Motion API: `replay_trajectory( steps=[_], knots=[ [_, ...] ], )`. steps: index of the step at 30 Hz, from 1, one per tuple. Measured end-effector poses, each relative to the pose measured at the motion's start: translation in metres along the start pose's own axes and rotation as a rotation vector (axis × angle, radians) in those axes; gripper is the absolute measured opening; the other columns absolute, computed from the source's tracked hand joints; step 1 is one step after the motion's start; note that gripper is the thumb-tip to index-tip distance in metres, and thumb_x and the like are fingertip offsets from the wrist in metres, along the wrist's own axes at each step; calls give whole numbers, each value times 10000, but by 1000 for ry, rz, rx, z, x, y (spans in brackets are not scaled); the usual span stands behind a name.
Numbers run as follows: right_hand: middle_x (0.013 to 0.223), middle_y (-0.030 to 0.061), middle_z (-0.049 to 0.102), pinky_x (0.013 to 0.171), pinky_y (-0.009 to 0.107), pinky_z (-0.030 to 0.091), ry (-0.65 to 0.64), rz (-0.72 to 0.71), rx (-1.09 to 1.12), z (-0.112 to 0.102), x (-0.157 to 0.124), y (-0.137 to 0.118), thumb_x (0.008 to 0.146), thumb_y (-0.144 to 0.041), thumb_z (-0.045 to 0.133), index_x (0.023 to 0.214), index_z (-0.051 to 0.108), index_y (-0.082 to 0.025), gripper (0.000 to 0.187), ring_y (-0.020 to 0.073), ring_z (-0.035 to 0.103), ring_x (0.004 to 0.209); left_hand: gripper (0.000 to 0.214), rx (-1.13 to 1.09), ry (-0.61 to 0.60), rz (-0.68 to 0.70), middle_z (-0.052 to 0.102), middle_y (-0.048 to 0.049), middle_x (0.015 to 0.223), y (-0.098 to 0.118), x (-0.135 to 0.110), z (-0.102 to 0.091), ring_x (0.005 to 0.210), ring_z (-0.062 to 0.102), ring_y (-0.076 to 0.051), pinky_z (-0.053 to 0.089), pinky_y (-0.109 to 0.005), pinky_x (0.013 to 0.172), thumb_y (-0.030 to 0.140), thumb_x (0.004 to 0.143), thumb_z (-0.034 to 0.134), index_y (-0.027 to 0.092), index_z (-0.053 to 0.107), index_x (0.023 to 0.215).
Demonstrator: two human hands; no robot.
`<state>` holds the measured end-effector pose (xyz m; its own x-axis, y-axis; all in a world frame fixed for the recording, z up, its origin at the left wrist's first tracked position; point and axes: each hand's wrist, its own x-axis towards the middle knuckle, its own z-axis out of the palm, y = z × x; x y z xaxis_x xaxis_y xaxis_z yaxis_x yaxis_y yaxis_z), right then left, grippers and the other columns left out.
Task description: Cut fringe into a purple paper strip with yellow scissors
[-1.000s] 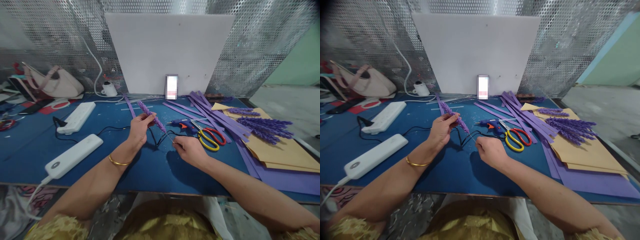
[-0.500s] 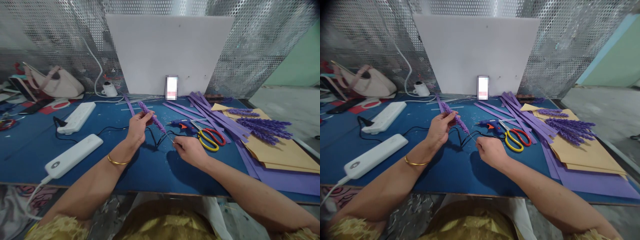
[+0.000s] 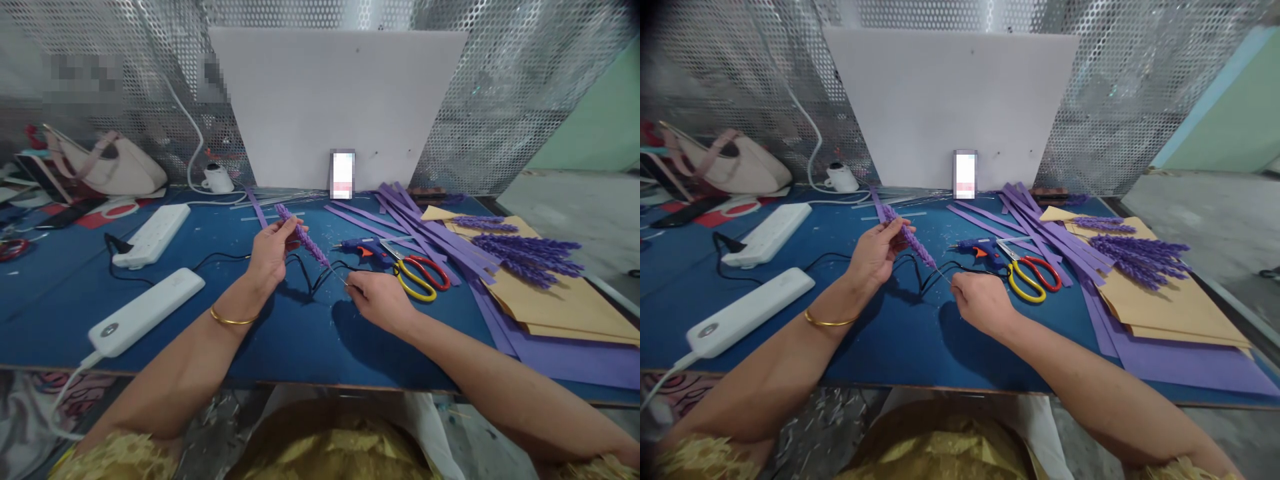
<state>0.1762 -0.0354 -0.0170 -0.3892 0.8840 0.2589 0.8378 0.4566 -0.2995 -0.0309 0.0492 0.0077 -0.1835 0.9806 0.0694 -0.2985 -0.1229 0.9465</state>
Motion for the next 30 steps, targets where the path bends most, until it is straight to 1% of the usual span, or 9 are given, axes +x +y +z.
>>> replay_trajectory(
  steps=[3,5,8,12,17,19,22,25,30],
  knots=[
    [777,31,690,584,274,274,9,10,-9,-2,1,1,930,-186,509,781,608,-208,181,174,610,706,373,-64,-32,2,750,-54,838,4,2,-1,684,630,-136,464,-241,587,491,632,850,186,745,821],
    [797,33,700,580,275,269,10,13,-12,-4,1,2,934,-186,501,793,614,-208,183,175,613,714,355,-103,11,23,743,-38,834,6,5,-3,677,624,-131,471,-239,587,494,633,850,202,738,801],
    [823,33,716,577,277,265,6,12,-16,-5,2,3,932,-185,505,810,627,-209,174,175,620,725,326,-119,102,23,711,-1,746,7,9,-5,648,611,-126,463,-236,577,439,579,886,212,709,732],
    [835,31,719,570,284,255,-1,4,-28,-5,1,3,934,-186,509,815,631,-206,171,176,625,738,355,-84,64,10,699,5,734,9,9,-6,631,590,-113,438,-234,562,451,581,880,202,749,797],
    [804,31,702,567,294,235,-2,-2,-51,-3,1,2,934,-186,513,796,623,-199,177,173,613,717,191,-88,143,-46,661,-5,664,12,11,-8,606,553,-101,395,-208,520,325,625,859,188,739,683],
    [790,31,697,565,294,230,-4,-2,-57,-2,1,2,933,-188,515,789,619,-196,178,171,605,704,178,-101,146,-83,659,-7,663,12,11,-8,597,546,-98,400,-206,522,313,642,852,187,732,675],
    [803,30,698,563,290,226,-5,-3,-61,-4,1,2,938,-185,503,803,624,-197,182,166,601,703,245,-119,119,-121,680,-20,696,13,10,-6,605,556,-109,415,-214,521,393,661,854,187,740,727],
    [817,36,702,561,289,223,-2,1,-65,-5,1,3,941,-185,496,818,634,-195,186,168,602,706,279,-131,98,-85,684,-26,713,13,9,-5,596,546,-110,407,-214,504,449,696,828,190,749,762],
    [835,42,728,563,287,236,5,21,-62,-5,2,4,929,-183,514,871,663,-196,160,185,624,711,131,-129,175,-35,658,-6,676,10,15,-10,572,526,-92,390,-207,500,306,742,789,190,738,707]
  ],
)
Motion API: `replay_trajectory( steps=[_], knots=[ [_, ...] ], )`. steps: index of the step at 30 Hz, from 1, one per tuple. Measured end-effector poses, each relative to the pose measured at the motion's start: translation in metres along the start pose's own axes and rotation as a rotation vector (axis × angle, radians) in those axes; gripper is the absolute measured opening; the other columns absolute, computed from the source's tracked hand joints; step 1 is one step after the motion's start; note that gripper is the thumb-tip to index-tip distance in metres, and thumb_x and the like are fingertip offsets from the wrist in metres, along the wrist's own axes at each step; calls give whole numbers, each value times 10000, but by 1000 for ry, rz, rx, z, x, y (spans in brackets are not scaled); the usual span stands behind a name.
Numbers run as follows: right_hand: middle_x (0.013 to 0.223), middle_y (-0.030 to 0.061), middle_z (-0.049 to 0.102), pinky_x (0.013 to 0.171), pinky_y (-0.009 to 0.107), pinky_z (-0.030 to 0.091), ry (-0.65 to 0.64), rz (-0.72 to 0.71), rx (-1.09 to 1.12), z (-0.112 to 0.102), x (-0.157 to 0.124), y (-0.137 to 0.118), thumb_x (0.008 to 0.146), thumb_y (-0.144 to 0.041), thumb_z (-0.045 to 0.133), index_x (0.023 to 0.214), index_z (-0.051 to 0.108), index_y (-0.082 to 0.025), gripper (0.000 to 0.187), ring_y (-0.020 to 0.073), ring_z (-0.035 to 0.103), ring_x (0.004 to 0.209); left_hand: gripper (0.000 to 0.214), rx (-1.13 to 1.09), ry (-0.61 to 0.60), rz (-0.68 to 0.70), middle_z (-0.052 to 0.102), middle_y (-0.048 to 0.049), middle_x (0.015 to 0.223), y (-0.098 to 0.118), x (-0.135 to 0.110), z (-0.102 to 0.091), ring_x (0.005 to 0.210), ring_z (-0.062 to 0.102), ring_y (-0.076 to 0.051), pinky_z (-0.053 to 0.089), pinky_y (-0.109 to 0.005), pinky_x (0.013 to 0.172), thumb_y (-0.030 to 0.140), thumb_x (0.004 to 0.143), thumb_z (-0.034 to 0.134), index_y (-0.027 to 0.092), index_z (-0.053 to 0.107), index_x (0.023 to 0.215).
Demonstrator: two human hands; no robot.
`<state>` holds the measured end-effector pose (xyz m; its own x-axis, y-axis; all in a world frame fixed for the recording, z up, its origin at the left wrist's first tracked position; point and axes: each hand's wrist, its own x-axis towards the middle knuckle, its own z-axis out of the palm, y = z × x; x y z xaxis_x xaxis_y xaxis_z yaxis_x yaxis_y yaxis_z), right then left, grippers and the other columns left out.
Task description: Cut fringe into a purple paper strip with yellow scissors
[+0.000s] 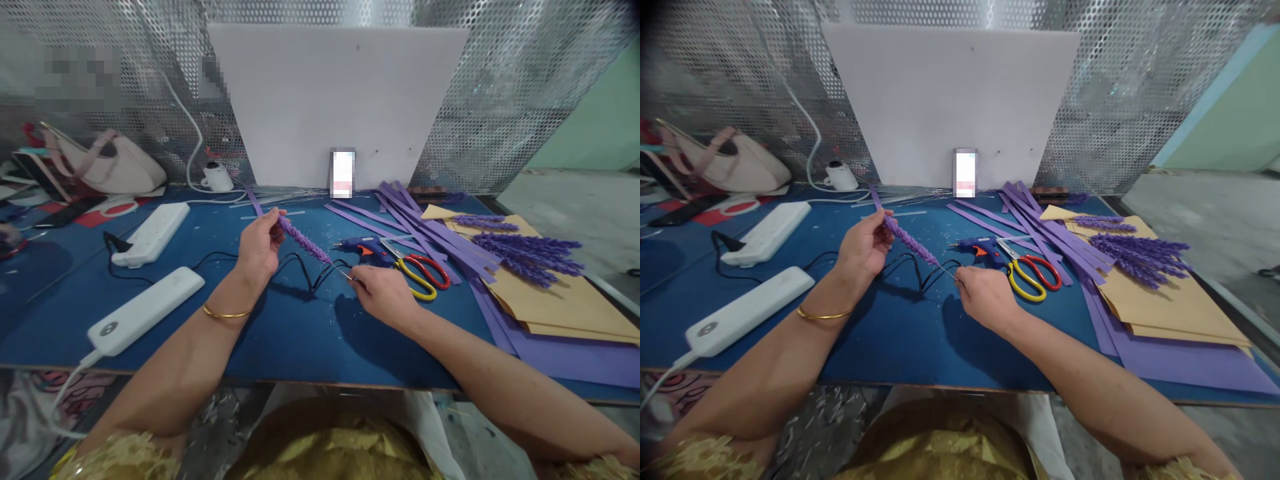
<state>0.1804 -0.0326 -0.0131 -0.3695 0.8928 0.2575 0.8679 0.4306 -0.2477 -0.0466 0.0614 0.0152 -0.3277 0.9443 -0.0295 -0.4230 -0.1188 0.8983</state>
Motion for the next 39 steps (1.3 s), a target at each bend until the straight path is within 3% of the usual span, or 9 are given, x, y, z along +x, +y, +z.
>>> replay_trajectory(
  steps=[3,8,13,21,27,35,39],
  knots=[
    [873,42,748,571,283,258,7,1,14,1,0,0,925,-175,520,922,675,-203,157,193,643,734,156,-18,22,-45,648,2,655,-1,2,0,543,499,-81,377,-210,491,312,730,809,186,729,687],
    [923,44,754,595,275,305,40,-8,50,0,0,1,954,-191,498,941,676,-203,179,202,666,793,366,-63,-82,-70,661,13,672,-5,-7,5,597,558,-101,404,-228,530,468,573,907,193,720,728],
    [924,42,750,608,271,323,63,-11,82,0,1,3,930,-157,506,927,678,-205,179,199,665,797,436,-27,-89,-109,655,26,655,-8,-13,7,618,584,-119,426,-242,560,353,403,970,185,666,667],
    [874,49,746,582,268,318,70,-7,177,-1,0,0,931,-187,505,874,691,-197,195,191,655,737,368,-35,-123,-78,626,44,622,-9,-14,9,596,567,-107,434,-246,581,352,531,934,182,636,663],
    [731,9,717,582,232,365,57,39,296,-3,3,2,929,-191,522,885,696,-210,180,160,639,663,421,-17,-231,-103,677,11,709,-13,-21,8,633,591,-116,433,-250,581,417,484,949,180,717,742],
    [747,24,727,581,238,347,40,45,315,-3,2,-1,881,-171,536,819,706,-214,186,168,629,662,349,46,-179,-30,694,-3,698,-13,-23,9,609,558,-93,415,-236,602,314,464,939,158,750,712],
    [763,26,729,595,239,366,48,53,325,-4,2,-1,905,-189,516,849,704,-214,198,171,637,670,409,80,-226,-49,702,-19,739,-14,-30,12,660,588,-122,415,-251,601,435,514,921,166,769,783]
  ],
)
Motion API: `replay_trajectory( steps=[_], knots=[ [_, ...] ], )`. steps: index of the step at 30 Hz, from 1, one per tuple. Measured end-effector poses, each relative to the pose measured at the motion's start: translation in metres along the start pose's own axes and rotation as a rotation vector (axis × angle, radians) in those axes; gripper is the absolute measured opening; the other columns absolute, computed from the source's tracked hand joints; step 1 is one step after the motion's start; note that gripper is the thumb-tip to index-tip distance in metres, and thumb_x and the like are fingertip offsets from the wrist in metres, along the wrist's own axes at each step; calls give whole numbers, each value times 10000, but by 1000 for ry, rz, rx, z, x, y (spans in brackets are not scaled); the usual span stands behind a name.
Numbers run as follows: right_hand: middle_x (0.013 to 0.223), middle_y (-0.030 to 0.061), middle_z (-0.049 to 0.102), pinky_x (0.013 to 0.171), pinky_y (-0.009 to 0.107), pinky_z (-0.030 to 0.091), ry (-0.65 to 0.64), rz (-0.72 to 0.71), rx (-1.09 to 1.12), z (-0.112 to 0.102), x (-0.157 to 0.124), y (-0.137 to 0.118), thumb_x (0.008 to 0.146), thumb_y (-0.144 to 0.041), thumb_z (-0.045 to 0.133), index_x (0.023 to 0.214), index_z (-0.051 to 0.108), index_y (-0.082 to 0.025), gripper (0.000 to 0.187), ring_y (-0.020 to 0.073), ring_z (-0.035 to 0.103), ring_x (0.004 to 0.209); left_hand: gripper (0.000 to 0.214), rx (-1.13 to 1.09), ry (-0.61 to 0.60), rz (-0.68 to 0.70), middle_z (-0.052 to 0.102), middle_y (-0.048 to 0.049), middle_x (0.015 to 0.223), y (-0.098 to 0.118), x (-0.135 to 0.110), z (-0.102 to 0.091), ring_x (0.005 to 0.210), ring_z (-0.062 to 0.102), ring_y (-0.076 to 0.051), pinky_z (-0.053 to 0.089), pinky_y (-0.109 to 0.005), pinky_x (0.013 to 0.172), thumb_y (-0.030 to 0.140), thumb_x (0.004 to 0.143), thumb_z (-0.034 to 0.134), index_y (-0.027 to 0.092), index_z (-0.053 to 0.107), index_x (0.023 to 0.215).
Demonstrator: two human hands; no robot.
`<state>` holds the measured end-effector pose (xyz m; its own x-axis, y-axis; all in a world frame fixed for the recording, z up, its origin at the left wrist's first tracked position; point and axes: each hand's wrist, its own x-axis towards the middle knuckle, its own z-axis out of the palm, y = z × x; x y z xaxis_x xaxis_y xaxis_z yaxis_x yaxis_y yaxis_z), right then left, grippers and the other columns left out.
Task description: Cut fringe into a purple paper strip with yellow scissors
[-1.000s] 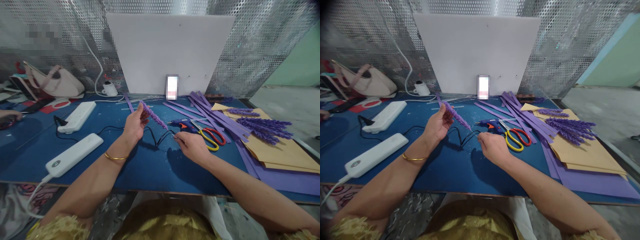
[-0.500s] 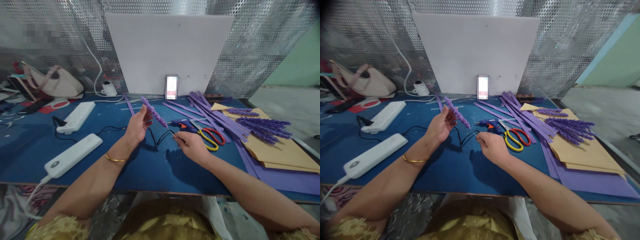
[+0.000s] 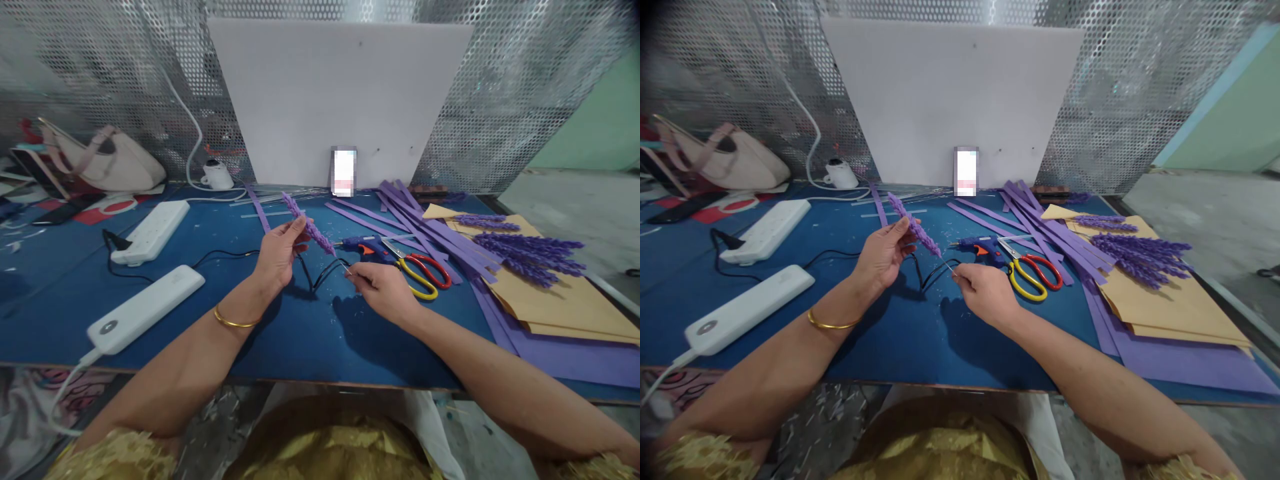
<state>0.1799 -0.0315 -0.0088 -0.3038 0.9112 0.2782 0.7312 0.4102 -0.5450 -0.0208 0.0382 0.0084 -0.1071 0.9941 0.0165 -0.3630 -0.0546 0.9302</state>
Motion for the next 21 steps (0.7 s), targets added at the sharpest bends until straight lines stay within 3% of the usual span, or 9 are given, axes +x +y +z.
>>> replay_trajectory(
  steps=[9,15,21],
  knots=[
    [723,20,704,586,245,348,-6,-2,14,1,-1,-2,884,-184,528,794,691,-214,189,170,613,654,375,54,29,-33,649,1,642,-7,-3,1,574,520,-93,410,-252,595,370,464,941,141,717,658],
    [669,8,673,573,229,366,14,24,71,2,0,-1,908,-198,506,818,686,-203,201,154,592,609,444,115,-103,-21,637,-9,693,-7,-11,3,638,549,-121,405,-246,578,513,588,868,152,775,829],
    [714,22,703,589,243,355,34,11,65,4,-1,-1,880,-194,537,811,697,-207,175,167,602,638,294,251,-90,9,518,26,510,-12,-15,5,514,430,-100,325,-261,532,401,618,846,142,708,602]
  ],
)
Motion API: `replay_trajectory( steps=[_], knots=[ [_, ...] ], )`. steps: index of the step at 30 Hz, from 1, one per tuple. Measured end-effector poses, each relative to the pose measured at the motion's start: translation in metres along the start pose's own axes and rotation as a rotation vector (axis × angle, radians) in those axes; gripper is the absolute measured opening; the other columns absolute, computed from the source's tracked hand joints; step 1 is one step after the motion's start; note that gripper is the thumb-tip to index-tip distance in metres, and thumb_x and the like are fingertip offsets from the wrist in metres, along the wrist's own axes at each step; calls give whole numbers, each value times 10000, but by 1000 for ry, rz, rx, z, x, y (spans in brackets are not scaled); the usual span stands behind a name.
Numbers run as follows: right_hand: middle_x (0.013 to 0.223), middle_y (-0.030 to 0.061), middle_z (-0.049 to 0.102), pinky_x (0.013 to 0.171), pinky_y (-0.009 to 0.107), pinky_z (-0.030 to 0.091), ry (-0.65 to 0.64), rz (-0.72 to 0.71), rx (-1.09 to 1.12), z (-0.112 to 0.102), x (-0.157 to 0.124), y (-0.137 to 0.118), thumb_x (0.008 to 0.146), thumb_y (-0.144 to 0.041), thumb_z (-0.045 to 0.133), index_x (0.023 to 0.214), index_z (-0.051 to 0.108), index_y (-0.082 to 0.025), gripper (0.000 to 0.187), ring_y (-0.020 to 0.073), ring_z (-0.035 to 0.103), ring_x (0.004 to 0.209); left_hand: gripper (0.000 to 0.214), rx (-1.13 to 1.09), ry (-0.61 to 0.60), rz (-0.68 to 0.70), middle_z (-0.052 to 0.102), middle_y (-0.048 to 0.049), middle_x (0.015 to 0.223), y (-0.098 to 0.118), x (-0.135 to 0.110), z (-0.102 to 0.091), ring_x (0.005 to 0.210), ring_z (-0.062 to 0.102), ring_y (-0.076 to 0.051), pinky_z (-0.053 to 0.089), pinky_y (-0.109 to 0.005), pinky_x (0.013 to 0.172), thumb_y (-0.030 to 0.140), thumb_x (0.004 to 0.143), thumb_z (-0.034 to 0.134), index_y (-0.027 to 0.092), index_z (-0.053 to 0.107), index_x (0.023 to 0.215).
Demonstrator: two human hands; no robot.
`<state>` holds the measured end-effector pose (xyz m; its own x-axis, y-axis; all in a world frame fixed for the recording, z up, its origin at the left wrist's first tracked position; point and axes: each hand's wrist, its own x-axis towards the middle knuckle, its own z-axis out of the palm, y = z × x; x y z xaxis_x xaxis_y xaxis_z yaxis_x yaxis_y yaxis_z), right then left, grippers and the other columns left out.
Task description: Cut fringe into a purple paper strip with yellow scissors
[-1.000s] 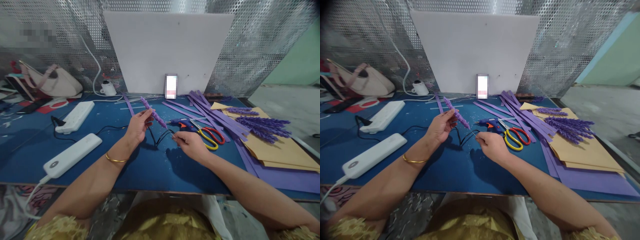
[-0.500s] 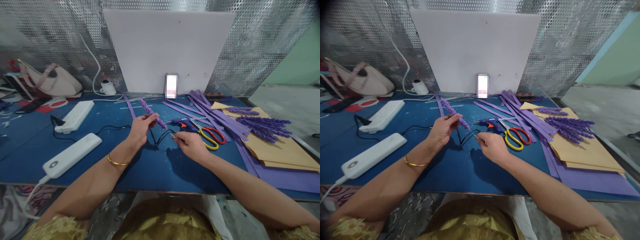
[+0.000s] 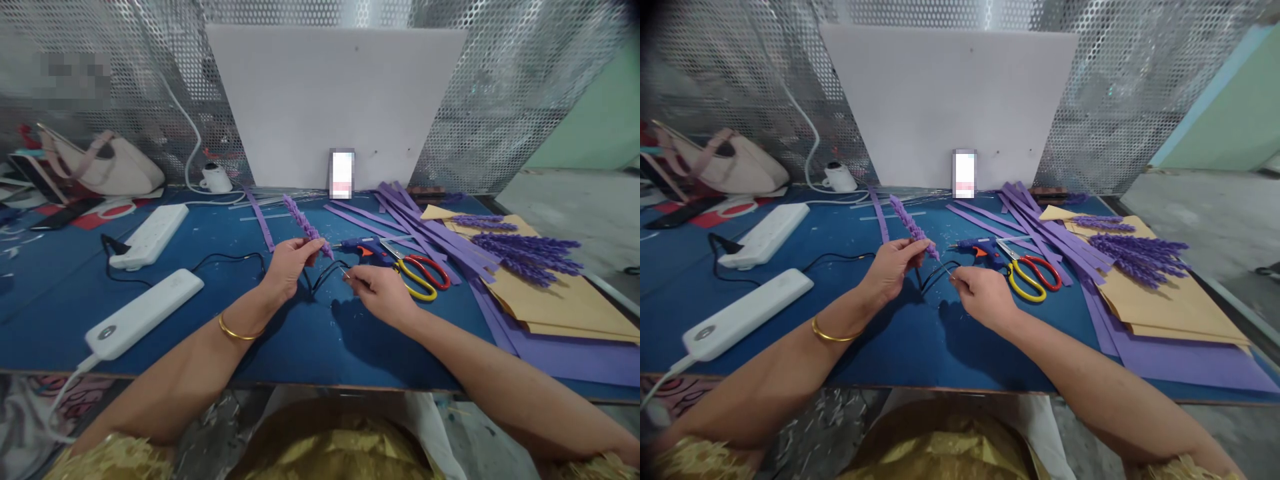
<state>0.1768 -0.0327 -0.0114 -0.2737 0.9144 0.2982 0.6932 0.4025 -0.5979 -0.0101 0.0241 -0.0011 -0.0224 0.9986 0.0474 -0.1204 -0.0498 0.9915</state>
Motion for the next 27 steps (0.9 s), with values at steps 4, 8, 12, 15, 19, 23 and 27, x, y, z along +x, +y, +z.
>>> replay_trajectory(
  steps=[4,8,12,15,19,23,27],
  knots=[
    [730,24,709,608,246,376,-3,2,39,1,-1,-1,876,-190,541,833,703,-208,169,169,618,652,269,-10,6,11,549,19,554,1,-1,1,539,443,-103,346,-259,555,391,623,833,142,735,652],
    [621,-6,650,562,231,383,-6,40,117,-1,0,0,899,-223,521,824,689,-202,185,149,589,565,393,-34,-48,-33,603,-8,632,1,-4,2,574,489,-110,382,-254,573,521,624,829,144,737,685],
    [599,-11,630,553,232,370,-12,50,157,0,1,0,878,-223,542,795,689,-202,170,148,568,560,401,24,-57,-39,599,-6,592,-2,-8,5,551,479,-110,368,-261,561,515,575,871,146,737,652],
    [615,-4,635,583,242,377,-23,41,195,2,0,1,841,-186,561,784,698,-207,151,157,578,598,330,56,-27,-15,560,8,523,-5,-9,7,529,450,-110,339,-269,546,451,589,873,148,745,612],
    [605,-13,612,559,241,389,-37,79,315,5,-1,2,839,-197,575,815,708,-204,136,146,561,563,337,42,-25,-12,551,14,524,-4,-10,8,536,442,-108,341,-266,555,469,595,866,154,752,622],
    [592,-14,599,517,244,437,-68,146,516,4,2,4,893,-324,551,860,715,-183,218,129,545,501,443,-85,-123,-62,606,-14,637,2,-12,8,582,491,-110,382,-256,584,580,622,828,149,753,695],
    [590,0,612,504,249,462,-112,178,703,3,4,4,878,-410,592,877,733,-162,286,127,551,505,407,-194,-228,-98,575,18,649,4,-14,9,574,474,-90,389,-236,587,505,636,851,164,783,848]
  ],
)
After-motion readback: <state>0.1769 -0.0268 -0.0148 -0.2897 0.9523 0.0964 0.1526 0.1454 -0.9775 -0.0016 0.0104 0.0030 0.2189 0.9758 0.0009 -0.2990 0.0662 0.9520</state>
